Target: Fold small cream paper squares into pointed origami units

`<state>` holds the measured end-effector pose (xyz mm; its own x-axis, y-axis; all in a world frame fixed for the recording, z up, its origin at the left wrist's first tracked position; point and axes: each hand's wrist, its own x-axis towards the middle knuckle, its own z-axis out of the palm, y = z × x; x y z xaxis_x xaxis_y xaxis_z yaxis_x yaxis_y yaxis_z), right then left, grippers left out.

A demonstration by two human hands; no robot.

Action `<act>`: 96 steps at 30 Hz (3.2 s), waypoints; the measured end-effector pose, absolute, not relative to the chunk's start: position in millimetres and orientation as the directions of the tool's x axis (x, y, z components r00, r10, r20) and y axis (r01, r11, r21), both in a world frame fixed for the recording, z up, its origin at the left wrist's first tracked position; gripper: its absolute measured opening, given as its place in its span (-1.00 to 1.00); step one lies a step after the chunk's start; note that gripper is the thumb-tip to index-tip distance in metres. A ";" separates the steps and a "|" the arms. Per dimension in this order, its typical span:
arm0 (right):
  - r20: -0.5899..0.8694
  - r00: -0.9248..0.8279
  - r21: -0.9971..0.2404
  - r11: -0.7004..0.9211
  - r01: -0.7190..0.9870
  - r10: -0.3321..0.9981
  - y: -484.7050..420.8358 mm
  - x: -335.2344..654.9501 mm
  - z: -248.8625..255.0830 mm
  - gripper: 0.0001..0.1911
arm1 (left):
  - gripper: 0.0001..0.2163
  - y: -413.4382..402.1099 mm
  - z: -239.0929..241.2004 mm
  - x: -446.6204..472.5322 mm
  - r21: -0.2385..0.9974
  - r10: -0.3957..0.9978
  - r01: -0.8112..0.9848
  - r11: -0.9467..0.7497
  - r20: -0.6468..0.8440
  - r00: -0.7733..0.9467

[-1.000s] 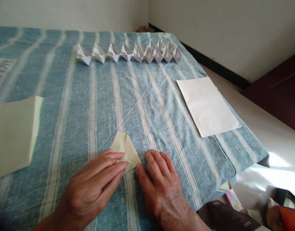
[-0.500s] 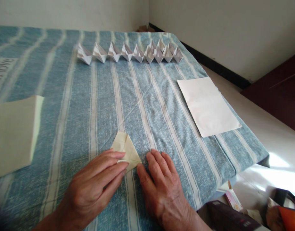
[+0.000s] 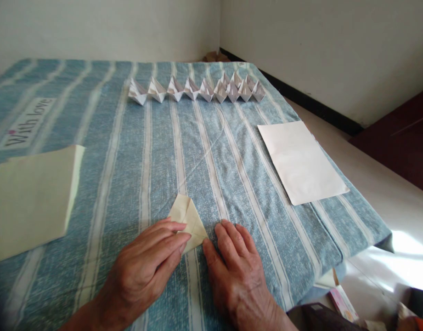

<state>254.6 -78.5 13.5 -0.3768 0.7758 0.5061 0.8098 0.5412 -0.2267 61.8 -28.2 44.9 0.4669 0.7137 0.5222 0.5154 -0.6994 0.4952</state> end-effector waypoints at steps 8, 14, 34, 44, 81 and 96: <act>0.512 -0.359 -0.249 0.534 0.808 0.781 -79.0 254.0 11.8 -0.68 | -0.82 -28.8 47.8 62.8 0.522 0.749 0.539 -0.661 0.507 0.427; 0.521 -0.359 -0.244 0.538 0.807 0.774 -78.9 254.5 9.3 -0.69 | -0.82 -28.2 46.7 60.7 0.527 0.764 0.555 -0.644 0.481 0.430; 0.529 -0.344 -0.247 0.528 0.812 0.776 -78.6 253.0 9.9 -0.69 | -0.78 -26.0 50.8 51.8 0.531 0.766 0.554 -0.641 0.413 0.492; 0.526 -0.349 -0.252 0.535 0.807 0.775 -78.0 253.7 11.0 -0.69 | -0.77 -29.7 55.4 53.6 0.491 0.774 0.599 -0.632 0.422 0.471; 0.521 -0.352 -0.245 0.532 0.811 0.778 -80.0 253.4 12.1 -0.66 | -0.64 -81.8 25.7 66.2 0.135 0.601 0.632 -0.763 0.508 0.617; -0.118 -0.636 -0.363 0.563 0.742 0.762 3.9 239.3 90.5 -0.80 | -0.65 -84.3 -3.2 76.6 0.190 0.560 0.646 -0.739 0.707 0.433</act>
